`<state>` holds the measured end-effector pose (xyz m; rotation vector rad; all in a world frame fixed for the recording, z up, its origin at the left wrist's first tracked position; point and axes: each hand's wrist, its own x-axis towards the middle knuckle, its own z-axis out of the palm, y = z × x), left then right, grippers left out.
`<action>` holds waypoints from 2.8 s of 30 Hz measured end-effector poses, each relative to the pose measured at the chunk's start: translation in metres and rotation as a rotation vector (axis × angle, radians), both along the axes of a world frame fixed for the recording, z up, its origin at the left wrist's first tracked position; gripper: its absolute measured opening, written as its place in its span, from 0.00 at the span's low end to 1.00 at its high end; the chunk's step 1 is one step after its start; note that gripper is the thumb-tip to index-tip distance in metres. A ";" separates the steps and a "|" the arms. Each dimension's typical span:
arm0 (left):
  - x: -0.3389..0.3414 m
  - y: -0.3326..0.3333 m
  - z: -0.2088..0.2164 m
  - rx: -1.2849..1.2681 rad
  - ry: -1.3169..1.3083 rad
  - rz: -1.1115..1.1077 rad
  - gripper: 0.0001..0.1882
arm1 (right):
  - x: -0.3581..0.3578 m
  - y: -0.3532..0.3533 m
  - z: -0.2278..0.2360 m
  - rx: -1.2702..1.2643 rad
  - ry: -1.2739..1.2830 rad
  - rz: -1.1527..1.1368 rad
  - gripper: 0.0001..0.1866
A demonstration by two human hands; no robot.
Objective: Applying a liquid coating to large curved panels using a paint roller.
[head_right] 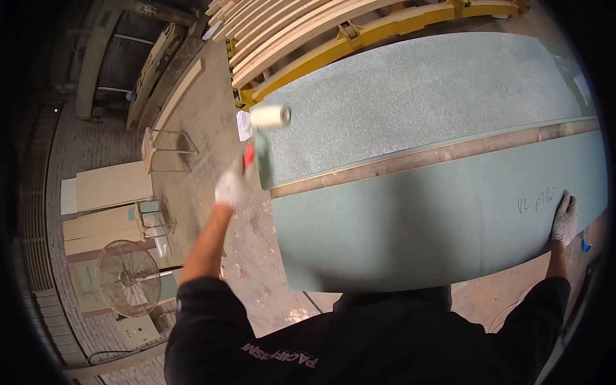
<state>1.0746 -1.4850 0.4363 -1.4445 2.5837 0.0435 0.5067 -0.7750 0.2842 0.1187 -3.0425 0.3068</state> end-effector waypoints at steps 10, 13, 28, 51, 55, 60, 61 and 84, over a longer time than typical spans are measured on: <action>0.081 -0.037 0.024 -0.120 -0.049 -0.520 0.29 | 0.048 -0.067 0.048 0.000 0.173 -0.047 0.19; -0.074 -0.045 0.003 -0.044 -0.021 -0.577 0.29 | 0.051 -0.044 0.059 -0.050 0.180 -0.092 0.18; -0.797 0.294 -0.018 0.027 0.121 -0.963 0.30 | 0.029 0.011 0.071 -0.739 -0.103 0.323 0.09; -0.522 0.287 0.075 -0.099 -0.404 -0.834 0.32 | -0.046 0.058 0.062 -1.037 -0.590 0.567 0.19; -0.587 0.324 0.072 -0.137 -0.421 -0.918 0.33 | -0.118 0.110 0.067 -1.016 -0.253 0.511 0.15; -0.776 0.427 0.056 -0.139 -0.329 -1.021 0.30 | -0.279 0.230 0.096 -0.919 -0.135 0.256 0.09; -0.824 0.452 0.050 -0.145 -0.311 -1.029 0.30 | -0.321 0.260 0.095 -0.827 -0.125 0.218 0.08; -1.307 0.760 0.068 -0.124 -0.548 -1.173 0.27 | -0.688 0.454 0.058 -0.570 0.189 0.094 0.14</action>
